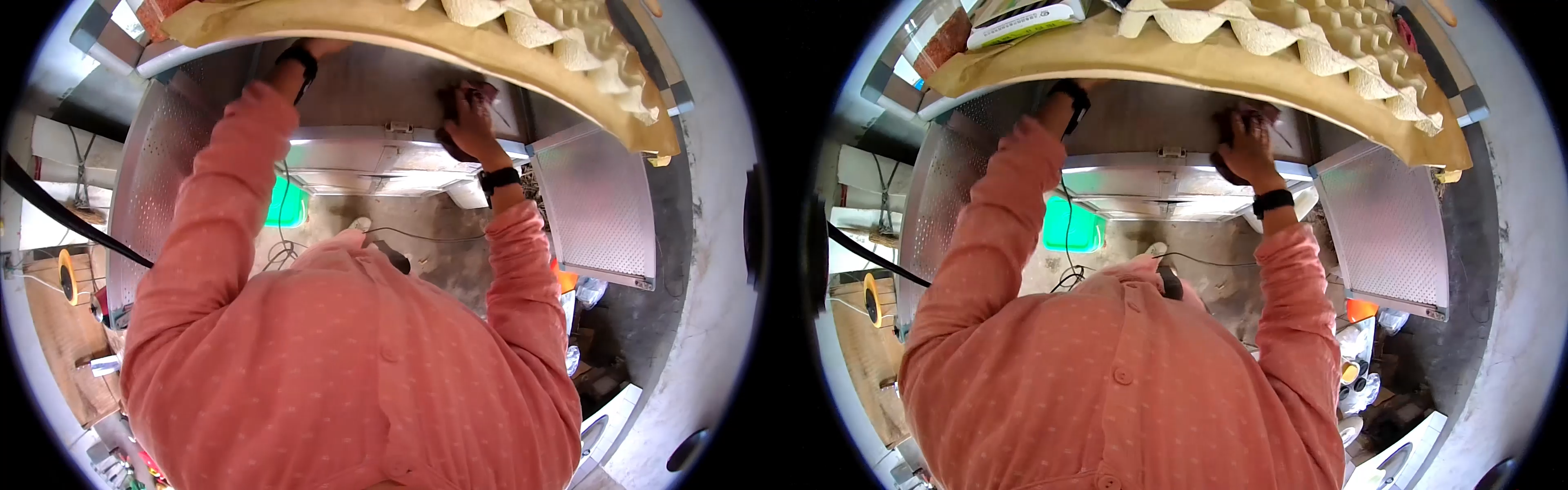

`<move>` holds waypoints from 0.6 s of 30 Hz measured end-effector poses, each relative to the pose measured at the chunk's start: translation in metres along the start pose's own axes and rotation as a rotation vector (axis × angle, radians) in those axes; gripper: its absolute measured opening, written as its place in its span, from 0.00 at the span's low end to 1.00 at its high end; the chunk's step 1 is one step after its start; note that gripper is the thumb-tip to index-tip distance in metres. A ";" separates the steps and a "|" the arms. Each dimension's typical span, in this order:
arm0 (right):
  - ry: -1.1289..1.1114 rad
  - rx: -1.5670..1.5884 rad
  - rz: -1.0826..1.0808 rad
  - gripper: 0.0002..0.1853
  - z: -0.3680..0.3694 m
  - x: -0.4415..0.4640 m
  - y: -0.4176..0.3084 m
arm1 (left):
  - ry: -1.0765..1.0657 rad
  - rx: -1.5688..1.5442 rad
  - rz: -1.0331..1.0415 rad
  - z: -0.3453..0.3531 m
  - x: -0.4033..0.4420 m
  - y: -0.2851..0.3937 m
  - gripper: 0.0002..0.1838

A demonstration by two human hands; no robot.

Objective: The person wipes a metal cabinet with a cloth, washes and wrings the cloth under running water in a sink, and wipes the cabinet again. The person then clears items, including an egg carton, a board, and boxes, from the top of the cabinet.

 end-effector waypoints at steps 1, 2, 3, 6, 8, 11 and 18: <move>-0.105 0.087 -0.046 0.37 0.006 0.004 -0.010 | -0.022 0.023 -0.016 0.009 0.008 -0.001 0.21; -0.210 0.172 -0.093 0.38 0.012 0.009 -0.020 | -0.040 0.043 -0.030 0.015 0.014 -0.004 0.21; -0.283 0.258 -0.149 0.38 0.017 0.013 -0.030 | -0.057 0.063 -0.047 0.021 0.018 -0.008 0.21; -0.325 0.275 -0.217 0.34 0.008 0.020 -0.034 | -0.060 0.067 -0.099 0.020 0.021 -0.014 0.22; -0.364 0.388 -0.276 0.30 0.022 0.036 0.007 | -0.031 0.039 -0.124 0.012 0.018 -0.017 0.22; -0.261 0.216 -0.122 0.31 0.011 0.079 0.066 | 0.095 -0.052 -0.181 -0.024 0.000 -0.009 0.22; -0.063 -0.002 -0.279 0.35 0.046 0.163 0.002 | 0.253 -0.476 -0.337 -0.127 -0.176 0.066 0.22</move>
Point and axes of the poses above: each hand's wrist, its own x-axis towards the middle knuckle, its own z-axis out of the palm, y = z × x, the point moved 5 cm from there along x, towards the middle knuckle, and after that the axes turned 11 degrees about y, right-handed, at the moved point
